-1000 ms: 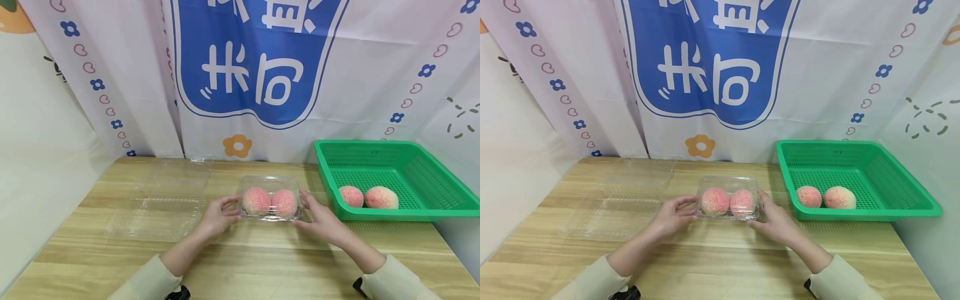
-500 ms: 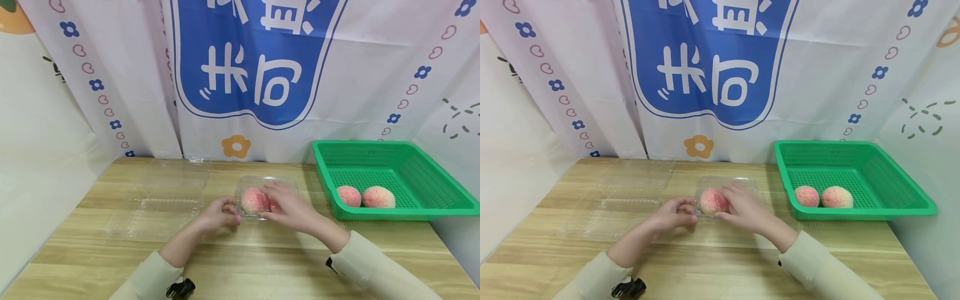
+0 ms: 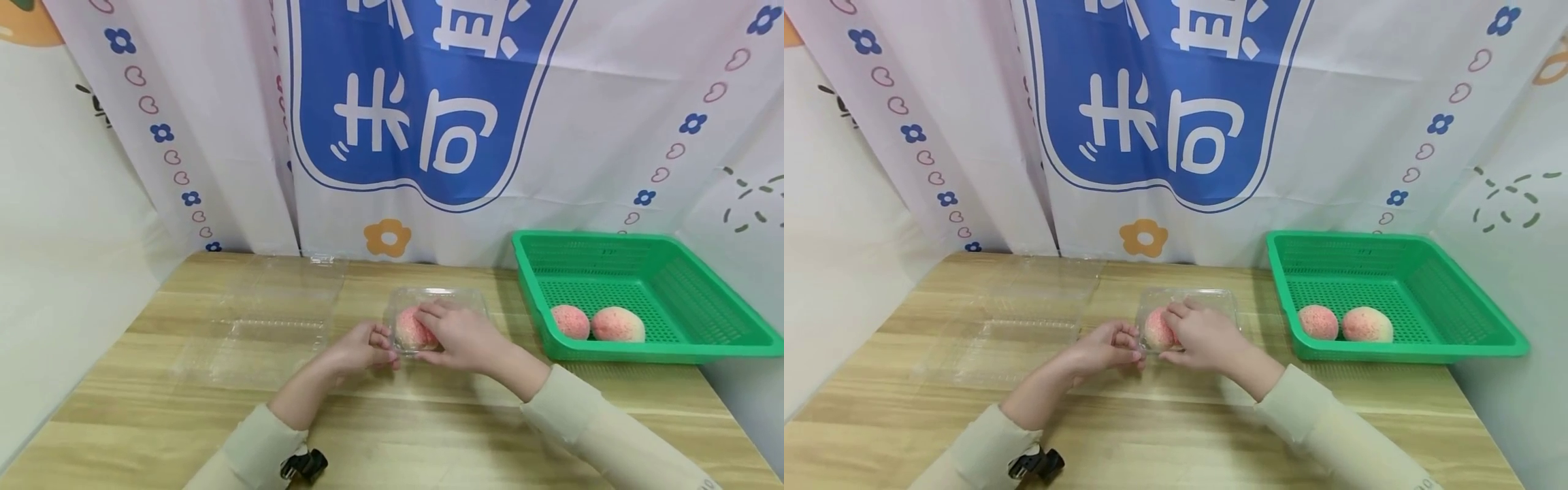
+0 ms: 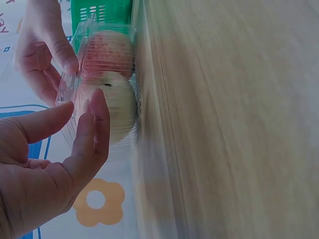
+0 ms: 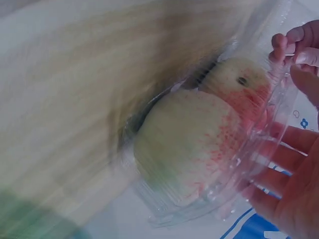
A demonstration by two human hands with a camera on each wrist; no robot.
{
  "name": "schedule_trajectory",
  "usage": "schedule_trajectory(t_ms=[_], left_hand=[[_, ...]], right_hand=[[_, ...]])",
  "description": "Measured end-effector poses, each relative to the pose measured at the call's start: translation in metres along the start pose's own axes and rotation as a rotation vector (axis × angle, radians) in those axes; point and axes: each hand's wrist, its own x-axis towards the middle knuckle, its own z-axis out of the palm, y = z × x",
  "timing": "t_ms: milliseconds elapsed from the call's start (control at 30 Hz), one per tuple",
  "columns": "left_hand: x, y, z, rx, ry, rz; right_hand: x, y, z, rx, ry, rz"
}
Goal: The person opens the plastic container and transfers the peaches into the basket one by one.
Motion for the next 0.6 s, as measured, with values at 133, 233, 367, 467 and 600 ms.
schedule_trajectory(t_ms=[133,233,367,467,600], left_hand=[[0.001,-0.002,0.002,-0.052,-0.016,0.006],[0.002,-0.004,0.003,-0.074,-0.033,0.022],[0.003,-0.005,0.002,-0.074,-0.044,0.039],[0.003,-0.004,0.002,-0.074,-0.040,0.039],[0.005,-0.003,0.002,-0.073,-0.029,0.029]], right_hand=[[0.002,-0.002,0.003,-0.132,0.032,-0.072],[0.003,-0.005,0.012,-0.285,0.145,-0.164],[0.005,-0.010,0.019,-0.420,0.247,-0.255],[0.006,-0.013,0.017,-0.443,0.202,-0.254],[0.006,-0.017,0.015,-0.506,0.168,-0.241]])
